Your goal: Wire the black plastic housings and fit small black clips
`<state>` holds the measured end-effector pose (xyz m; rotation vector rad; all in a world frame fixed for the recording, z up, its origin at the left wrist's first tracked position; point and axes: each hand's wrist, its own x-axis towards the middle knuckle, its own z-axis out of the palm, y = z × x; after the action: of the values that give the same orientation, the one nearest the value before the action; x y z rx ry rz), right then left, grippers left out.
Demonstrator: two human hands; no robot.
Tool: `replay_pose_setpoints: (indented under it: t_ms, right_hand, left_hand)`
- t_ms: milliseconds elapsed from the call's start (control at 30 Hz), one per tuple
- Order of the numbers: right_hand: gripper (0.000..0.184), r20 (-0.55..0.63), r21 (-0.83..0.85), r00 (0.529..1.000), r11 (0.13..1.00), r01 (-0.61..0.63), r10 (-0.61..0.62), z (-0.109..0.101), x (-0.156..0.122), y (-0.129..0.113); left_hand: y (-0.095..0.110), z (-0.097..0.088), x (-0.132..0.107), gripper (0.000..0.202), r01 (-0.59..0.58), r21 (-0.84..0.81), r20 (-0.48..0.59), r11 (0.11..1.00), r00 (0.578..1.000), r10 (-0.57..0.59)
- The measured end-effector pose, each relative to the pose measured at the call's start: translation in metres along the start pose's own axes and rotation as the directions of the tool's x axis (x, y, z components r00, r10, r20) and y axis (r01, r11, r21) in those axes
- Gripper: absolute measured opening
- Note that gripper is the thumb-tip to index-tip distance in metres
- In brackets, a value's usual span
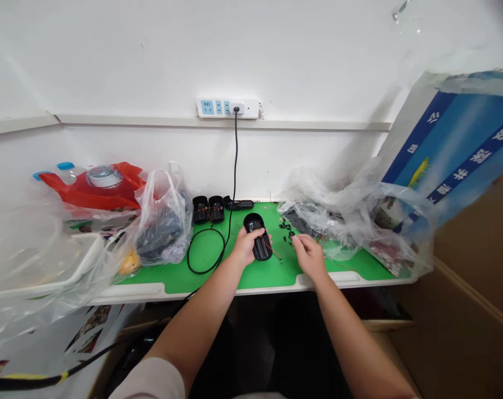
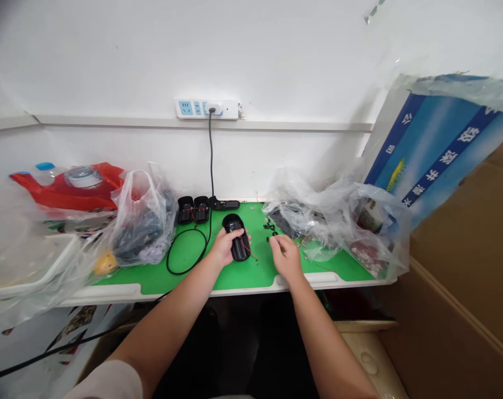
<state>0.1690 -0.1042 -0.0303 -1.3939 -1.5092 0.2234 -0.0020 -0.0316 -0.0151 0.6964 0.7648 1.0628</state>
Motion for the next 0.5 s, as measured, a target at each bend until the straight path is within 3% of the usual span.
replay_pose_setpoints:
  t_ms: [67,167,300,500]
  right_hand:
    - [0.027,0.153,-0.218,0.984,0.974,-0.056,0.091,-0.005,0.018,0.009]
    - [0.028,0.374,-0.511,0.893,0.859,-0.026,0.249,-0.002,0.039,0.015]
    - [0.030,0.368,-0.673,0.843,0.738,-0.049,0.392,0.017,0.051,0.011]
    - [0.018,0.370,-0.642,0.852,0.765,-0.054,0.371,0.028,0.058,0.004]
  left_hand:
    - [0.000,0.001,0.001,0.053,0.005,0.011,0.011,1.000,1.000,-0.005]
    - [0.001,0.002,0.002,0.060,0.019,0.020,0.044,1.000,0.999,-0.020]
    - [-0.001,0.001,0.001,0.068,0.002,0.050,0.088,0.999,0.996,-0.006]
    - [-0.003,0.002,-0.001,0.070,0.005,0.070,0.093,0.998,0.996,-0.011]
